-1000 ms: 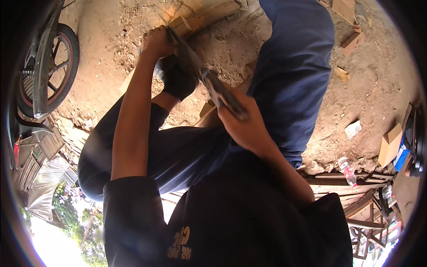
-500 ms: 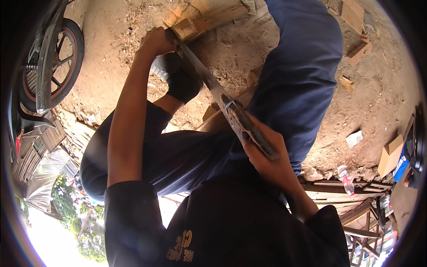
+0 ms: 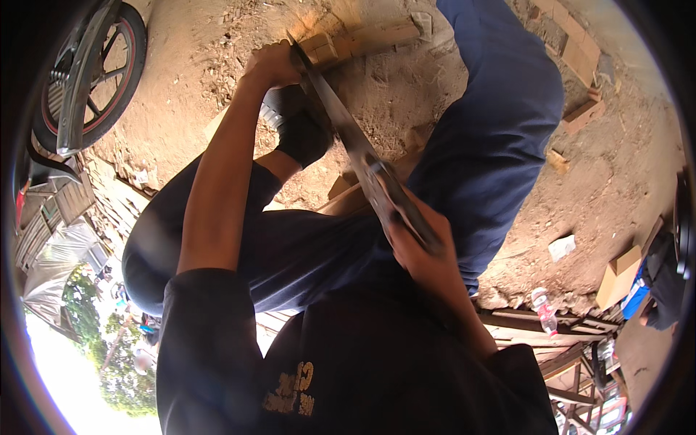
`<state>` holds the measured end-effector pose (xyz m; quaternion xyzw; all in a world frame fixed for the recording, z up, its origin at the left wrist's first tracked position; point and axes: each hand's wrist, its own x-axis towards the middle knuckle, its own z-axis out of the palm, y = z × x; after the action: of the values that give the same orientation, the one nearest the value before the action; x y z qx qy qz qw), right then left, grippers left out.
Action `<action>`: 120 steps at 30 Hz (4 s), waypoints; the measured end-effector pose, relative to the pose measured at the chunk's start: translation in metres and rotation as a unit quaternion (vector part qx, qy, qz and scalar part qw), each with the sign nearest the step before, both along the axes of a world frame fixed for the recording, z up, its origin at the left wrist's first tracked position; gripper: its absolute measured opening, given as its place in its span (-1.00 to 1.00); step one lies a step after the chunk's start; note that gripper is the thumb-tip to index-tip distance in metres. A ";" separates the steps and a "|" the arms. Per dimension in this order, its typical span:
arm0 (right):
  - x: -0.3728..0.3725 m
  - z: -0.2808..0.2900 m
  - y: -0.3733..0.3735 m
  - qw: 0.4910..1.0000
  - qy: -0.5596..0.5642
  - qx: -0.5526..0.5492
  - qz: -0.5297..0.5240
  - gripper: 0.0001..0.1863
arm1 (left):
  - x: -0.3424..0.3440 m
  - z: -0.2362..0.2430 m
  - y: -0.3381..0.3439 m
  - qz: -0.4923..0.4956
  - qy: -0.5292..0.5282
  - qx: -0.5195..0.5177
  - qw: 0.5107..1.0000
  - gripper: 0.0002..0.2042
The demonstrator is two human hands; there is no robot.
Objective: The person crouches on the ground and uses a hand saw to cut a small wooden plank. They hold the plank with one hand and saw with the other, producing sawdust as they work.
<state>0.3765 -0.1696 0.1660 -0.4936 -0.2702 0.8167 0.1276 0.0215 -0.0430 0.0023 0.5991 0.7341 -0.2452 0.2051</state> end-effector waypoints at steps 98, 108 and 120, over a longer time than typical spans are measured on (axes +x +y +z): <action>-0.129 -0.119 0.028 0.912 -0.130 0.383 0.063 -0.43 | -0.007 -0.064 0.011 0.322 -0.104 0.236 0.911 -0.54; -0.122 -0.102 0.044 0.914 -0.109 0.383 0.073 -0.39 | -0.010 -0.068 0.004 0.352 -0.068 0.202 0.911 -0.46; -0.115 -0.123 0.014 0.904 -0.112 0.412 0.035 -0.36 | 0.010 -0.046 0.000 0.338 -0.096 0.190 0.917 -0.39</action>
<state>0.2611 -0.1552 0.0432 -0.4758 -0.6120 0.5757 0.2600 0.0312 -0.0429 -0.0442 0.3633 0.9025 0.0417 0.2275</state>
